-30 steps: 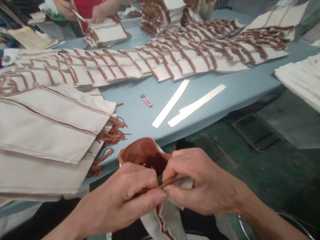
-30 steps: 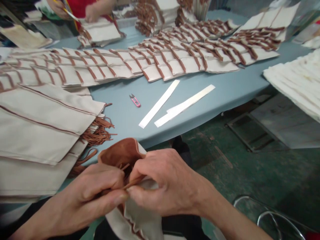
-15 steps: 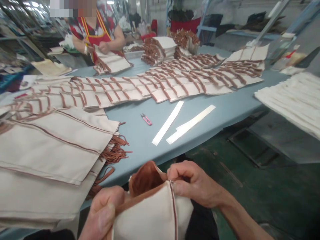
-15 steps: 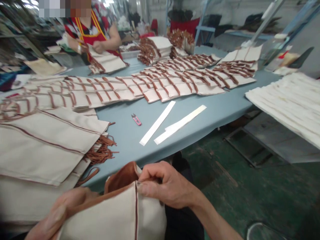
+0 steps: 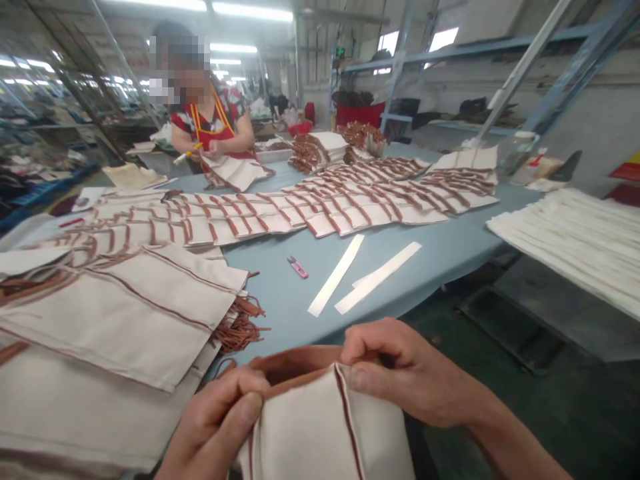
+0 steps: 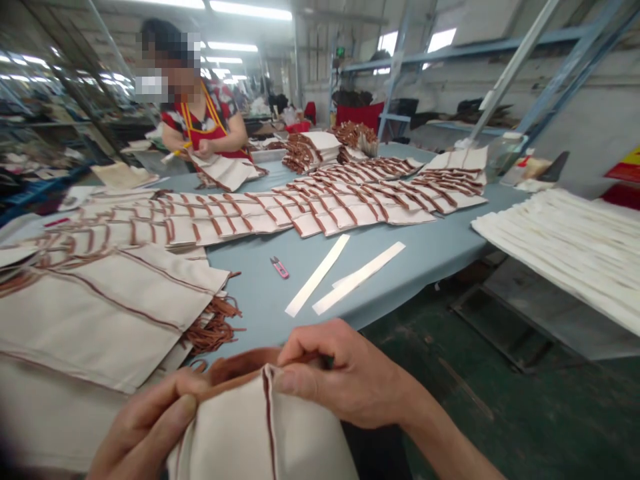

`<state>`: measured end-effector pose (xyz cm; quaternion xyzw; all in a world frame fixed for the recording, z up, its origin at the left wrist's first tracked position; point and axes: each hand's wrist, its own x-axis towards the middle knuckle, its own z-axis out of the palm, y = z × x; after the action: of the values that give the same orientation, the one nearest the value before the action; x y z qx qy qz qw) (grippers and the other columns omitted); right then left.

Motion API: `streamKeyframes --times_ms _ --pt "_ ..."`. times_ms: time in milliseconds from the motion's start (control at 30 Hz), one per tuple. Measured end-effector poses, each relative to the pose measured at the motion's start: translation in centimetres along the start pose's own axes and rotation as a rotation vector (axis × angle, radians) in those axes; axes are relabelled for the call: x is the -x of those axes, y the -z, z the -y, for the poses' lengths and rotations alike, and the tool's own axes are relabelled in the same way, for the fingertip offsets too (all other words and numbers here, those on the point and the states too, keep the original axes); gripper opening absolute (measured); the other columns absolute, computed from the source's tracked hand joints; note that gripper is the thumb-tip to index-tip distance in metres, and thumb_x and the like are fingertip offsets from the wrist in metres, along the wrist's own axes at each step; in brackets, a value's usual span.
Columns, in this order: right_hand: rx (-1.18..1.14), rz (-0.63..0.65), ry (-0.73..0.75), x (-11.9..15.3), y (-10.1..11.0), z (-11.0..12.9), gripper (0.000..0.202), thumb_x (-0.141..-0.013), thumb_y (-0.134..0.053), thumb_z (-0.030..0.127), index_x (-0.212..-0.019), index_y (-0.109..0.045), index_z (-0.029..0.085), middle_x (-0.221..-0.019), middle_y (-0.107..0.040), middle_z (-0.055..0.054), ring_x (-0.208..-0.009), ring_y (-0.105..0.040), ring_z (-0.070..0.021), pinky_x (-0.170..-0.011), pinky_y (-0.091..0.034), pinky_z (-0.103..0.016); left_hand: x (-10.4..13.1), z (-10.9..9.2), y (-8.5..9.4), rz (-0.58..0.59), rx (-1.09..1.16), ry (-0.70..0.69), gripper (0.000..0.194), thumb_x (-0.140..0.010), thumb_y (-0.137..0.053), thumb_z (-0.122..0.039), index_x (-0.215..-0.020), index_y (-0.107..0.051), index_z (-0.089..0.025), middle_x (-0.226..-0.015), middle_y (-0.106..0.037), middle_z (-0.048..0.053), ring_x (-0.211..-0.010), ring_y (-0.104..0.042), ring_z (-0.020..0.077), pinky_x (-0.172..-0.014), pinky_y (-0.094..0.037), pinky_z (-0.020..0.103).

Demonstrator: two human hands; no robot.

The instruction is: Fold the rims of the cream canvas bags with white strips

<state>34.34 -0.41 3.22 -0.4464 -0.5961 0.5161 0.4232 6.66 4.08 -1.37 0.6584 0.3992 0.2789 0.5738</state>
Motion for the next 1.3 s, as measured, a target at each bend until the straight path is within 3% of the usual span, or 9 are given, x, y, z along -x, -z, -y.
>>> streamKeyframes --times_ms 100,200,333,433,533,700,967,1167,1300 --pt "0.144 -0.006 0.033 0.1 0.3 1.2 0.027 -0.092 -0.064 0.032 -0.071 -0.057 0.018 -0.065 -0.046 0.005 -0.057 -0.037 -0.0085 -0.051 -0.027 -0.021 -1.0 -0.4 0.4 0.189 -0.07 -0.102 0.052 -0.099 -0.057 -0.062 -0.071 -0.061 -0.019 -0.07 -0.056 0.0 -0.07 -0.055 0.0156 -0.065 -0.043 0.024" --pt "0.181 -0.02 0.022 0.6 0.3 1.0 0.026 -0.092 -0.063 0.032 -0.071 -0.056 0.018 -0.066 -0.048 0.005 -0.058 -0.039 -0.009 -0.052 -0.029 -0.021 -1.6 -0.8 0.6 0.381 0.039 -0.13 0.052 -0.099 -0.054 -0.064 -0.076 -0.064 -0.019 -0.081 -0.061 0.002 -0.078 -0.059 0.0173 -0.073 -0.048 0.025" --pt "0.192 -0.011 -0.04 1.5 0.0 0.2 0.025 -0.092 -0.062 0.034 -0.074 -0.057 0.019 -0.064 -0.046 0.006 -0.057 -0.038 -0.0092 -0.052 -0.028 -0.022 -2.3 -2.2 -0.1 0.479 -0.05 -0.046 0.039 -0.097 -0.066 -0.054 -0.126 -0.07 -0.028 -0.123 -0.07 0.005 -0.112 -0.062 0.0233 -0.097 -0.046 0.028" --pt "0.195 0.005 -0.049 2.0 -0.3 0.0 0.021 -0.091 -0.062 0.029 -0.074 -0.056 0.019 -0.064 -0.046 0.007 -0.057 -0.038 -0.0086 -0.052 -0.028 -0.021 -3.4 -3.8 -1.8 0.506 -0.066 -0.113 0.042 -0.096 -0.064 -0.061 -0.111 -0.075 -0.023 -0.101 -0.07 0.003 -0.095 -0.059 0.0202 -0.088 -0.046 0.026" --pt "0.178 0.009 -0.024 2.2 -0.3 -0.4 0.019 -0.091 -0.062 0.025 -0.074 -0.057 0.019 -0.065 -0.047 0.007 -0.057 -0.038 -0.0081 -0.053 -0.029 -0.021 -4.5 -4.5 -3.6 0.518 0.091 -0.112 0.051 -0.088 -0.069 -0.069 -0.088 -0.069 -0.018 -0.08 -0.056 -0.002 -0.074 -0.047 0.0143 -0.07 -0.042 0.023" --pt "0.147 -0.002 -0.05 2.3 0.1 -2.0 0.017 -0.089 -0.066 0.024 -0.076 -0.056 0.019 -0.068 -0.049 0.007 -0.059 -0.04 -0.0088 -0.055 -0.031 -0.021 -5.4 -3.8 -5.3 0.569 0.145 0.022 0.039 -0.092 -0.07 -0.053 -0.082 -0.06 -0.016 -0.073 -0.046 -0.004 -0.065 -0.036 0.0111 -0.059 -0.032 0.022" --pt "0.113 0.072 -0.058 1.8 0.4 -3.5 0.015 -0.087 -0.068 0.026 -0.079 -0.059 0.019 -0.073 -0.055 0.005 -0.064 -0.048 -0.01 -0.059 -0.035 -0.022 -5.8 -3.7 -5.0 0.592 0.061 0.005 0.024 -0.093 -0.066 -0.034 -0.079 -0.063 -0.015 -0.069 -0.052 -0.003 -0.064 -0.044 0.0112 -0.06 -0.037 0.02" --pt "0.187 0.027 -0.084 1.4 0.1 -2.4 0.026 -0.072 -0.077 0.034 -0.075 -0.055 0.02 -0.07 -0.052 0.006 -0.063 -0.045 -0.0111 -0.059 -0.032 -0.024 -6.0 -3.5 -4.6 0.623 0.109 0.013 0.044 -0.098 -0.062 -0.055 -0.081 -0.067 -0.014 -0.077 -0.06 0.0 -0.071 -0.049 0.0133 -0.067 -0.041 0.022" --pt "0.227 0.003 -0.098 1.1 -0.1 -2.2 0.024 -0.074 -0.076 0.026 -0.072 -0.052 0.021 -0.067 -0.051 0.007 -0.062 -0.045 -0.0102 -0.059 -0.031 -0.024 -6.2 -3.2 -4.6 0.609 0.1 0.04 0.053 -0.096 -0.06 -0.065 -0.081 -0.067 -0.014 -0.075 -0.056 0.0 -0.07 -0.048 0.0138 -0.066 -0.04 0.022"
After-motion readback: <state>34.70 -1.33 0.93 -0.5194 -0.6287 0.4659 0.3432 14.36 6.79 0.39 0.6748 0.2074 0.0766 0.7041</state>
